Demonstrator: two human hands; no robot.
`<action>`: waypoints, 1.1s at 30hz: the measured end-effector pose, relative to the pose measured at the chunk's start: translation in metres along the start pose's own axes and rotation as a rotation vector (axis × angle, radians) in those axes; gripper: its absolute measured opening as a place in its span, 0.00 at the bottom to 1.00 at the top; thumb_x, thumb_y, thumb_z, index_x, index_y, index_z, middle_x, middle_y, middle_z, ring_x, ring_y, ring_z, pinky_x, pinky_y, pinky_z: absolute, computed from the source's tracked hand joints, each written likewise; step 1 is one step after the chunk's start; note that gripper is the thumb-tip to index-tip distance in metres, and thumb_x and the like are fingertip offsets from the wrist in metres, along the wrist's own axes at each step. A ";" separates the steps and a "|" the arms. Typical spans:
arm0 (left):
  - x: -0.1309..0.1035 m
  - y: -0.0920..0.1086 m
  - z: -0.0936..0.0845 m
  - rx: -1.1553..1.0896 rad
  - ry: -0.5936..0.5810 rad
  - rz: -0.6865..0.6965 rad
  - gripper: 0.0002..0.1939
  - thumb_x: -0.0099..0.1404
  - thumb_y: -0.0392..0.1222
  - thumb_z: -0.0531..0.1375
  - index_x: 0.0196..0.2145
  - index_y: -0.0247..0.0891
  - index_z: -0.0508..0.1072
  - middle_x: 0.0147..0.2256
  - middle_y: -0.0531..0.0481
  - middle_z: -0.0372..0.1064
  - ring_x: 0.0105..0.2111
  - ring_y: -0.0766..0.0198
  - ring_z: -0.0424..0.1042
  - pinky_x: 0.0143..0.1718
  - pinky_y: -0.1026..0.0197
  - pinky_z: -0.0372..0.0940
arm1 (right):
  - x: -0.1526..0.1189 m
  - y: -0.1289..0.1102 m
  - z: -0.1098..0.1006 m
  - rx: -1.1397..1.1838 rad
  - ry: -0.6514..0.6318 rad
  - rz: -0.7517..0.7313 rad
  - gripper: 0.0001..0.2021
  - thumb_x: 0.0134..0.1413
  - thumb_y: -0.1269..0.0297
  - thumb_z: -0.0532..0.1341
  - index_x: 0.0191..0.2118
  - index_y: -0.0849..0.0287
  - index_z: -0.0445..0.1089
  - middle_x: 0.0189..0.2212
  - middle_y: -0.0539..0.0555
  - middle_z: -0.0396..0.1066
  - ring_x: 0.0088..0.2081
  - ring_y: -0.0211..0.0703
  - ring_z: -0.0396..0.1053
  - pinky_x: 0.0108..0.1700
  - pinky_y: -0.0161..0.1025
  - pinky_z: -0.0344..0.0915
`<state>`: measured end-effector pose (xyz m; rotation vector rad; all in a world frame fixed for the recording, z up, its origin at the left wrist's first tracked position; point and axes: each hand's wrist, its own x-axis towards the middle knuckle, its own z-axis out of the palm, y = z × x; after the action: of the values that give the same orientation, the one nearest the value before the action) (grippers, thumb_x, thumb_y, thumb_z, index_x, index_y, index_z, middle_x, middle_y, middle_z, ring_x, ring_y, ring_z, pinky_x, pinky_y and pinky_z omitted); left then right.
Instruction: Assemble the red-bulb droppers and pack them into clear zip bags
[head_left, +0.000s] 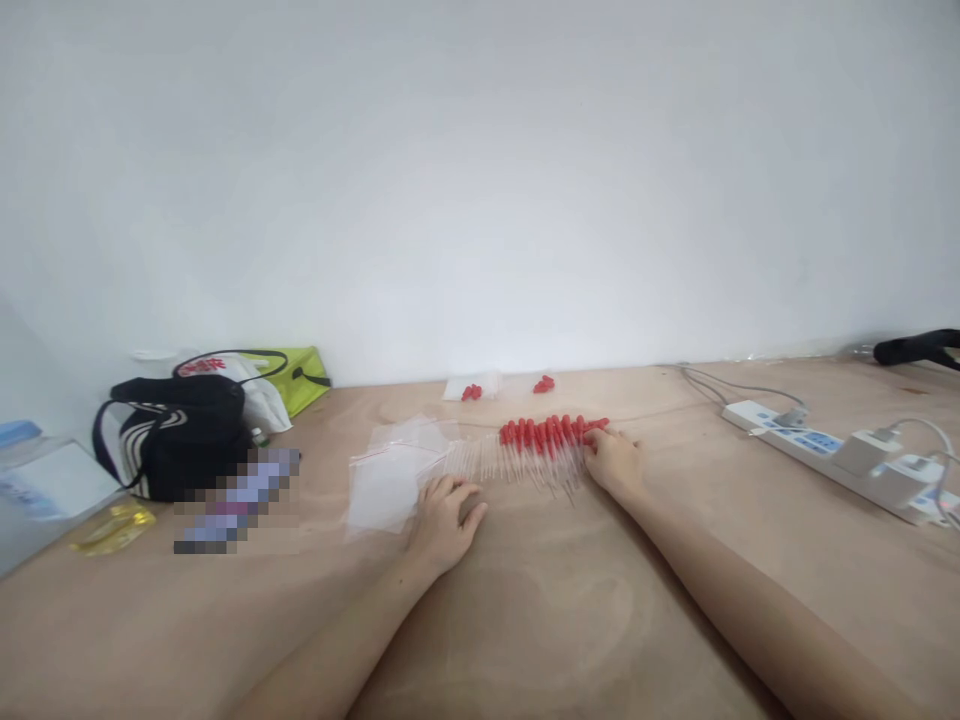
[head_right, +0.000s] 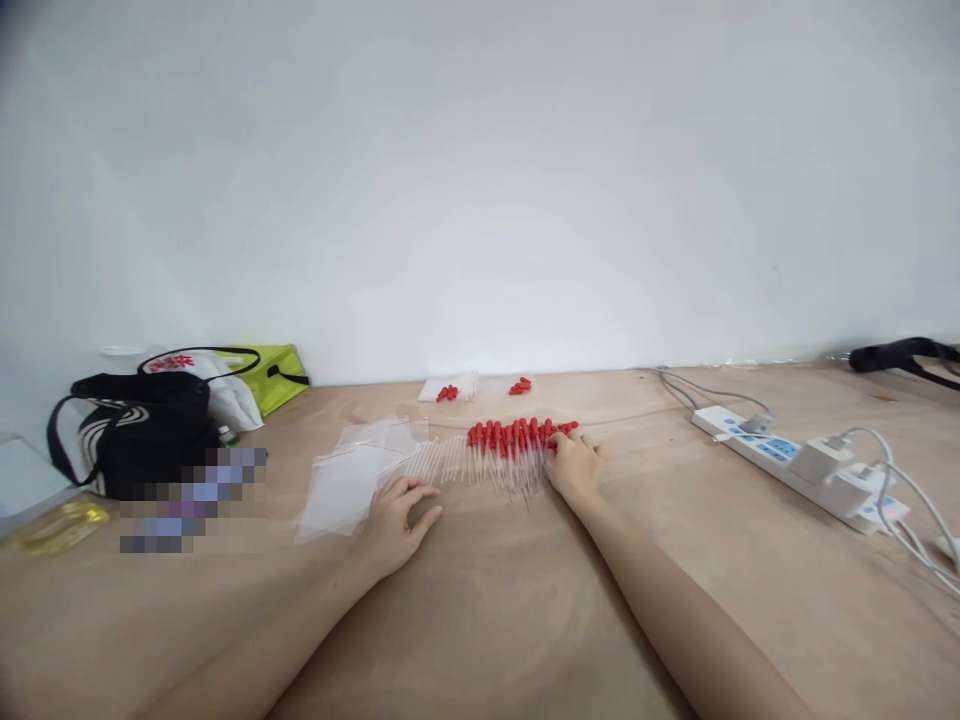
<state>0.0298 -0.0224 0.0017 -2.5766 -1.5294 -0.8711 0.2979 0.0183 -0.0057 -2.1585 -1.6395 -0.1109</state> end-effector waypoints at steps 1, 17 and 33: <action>0.002 -0.001 0.000 0.009 0.014 -0.034 0.07 0.55 0.39 0.57 0.33 0.40 0.71 0.34 0.49 0.65 0.39 0.56 0.63 0.40 0.52 0.57 | 0.002 0.000 0.000 -0.006 -0.007 -0.003 0.13 0.48 0.66 0.51 0.37 0.55 0.70 0.36 0.56 0.69 0.41 0.49 0.62 0.40 0.44 0.51; 0.068 0.003 0.015 0.235 -0.100 -0.407 0.10 0.52 0.46 0.55 0.29 0.40 0.72 0.38 0.46 0.66 0.42 0.54 0.61 0.42 0.54 0.55 | -0.007 0.010 0.002 -0.007 0.358 -0.191 0.08 0.47 0.66 0.51 0.28 0.62 0.65 0.26 0.57 0.69 0.33 0.46 0.62 0.38 0.42 0.47; 0.095 0.006 0.013 0.243 -0.298 -0.520 0.17 0.54 0.51 0.53 0.28 0.35 0.73 0.32 0.38 0.71 0.38 0.47 0.68 0.37 0.52 0.59 | -0.072 -0.016 -0.022 0.365 -0.031 -0.696 0.03 0.43 0.64 0.58 0.26 0.58 0.64 0.23 0.49 0.66 0.30 0.41 0.61 0.36 0.40 0.50</action>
<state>0.0753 0.0541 0.0370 -2.2399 -2.2818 -0.2829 0.2654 -0.0511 -0.0039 -1.2674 -2.1623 0.0208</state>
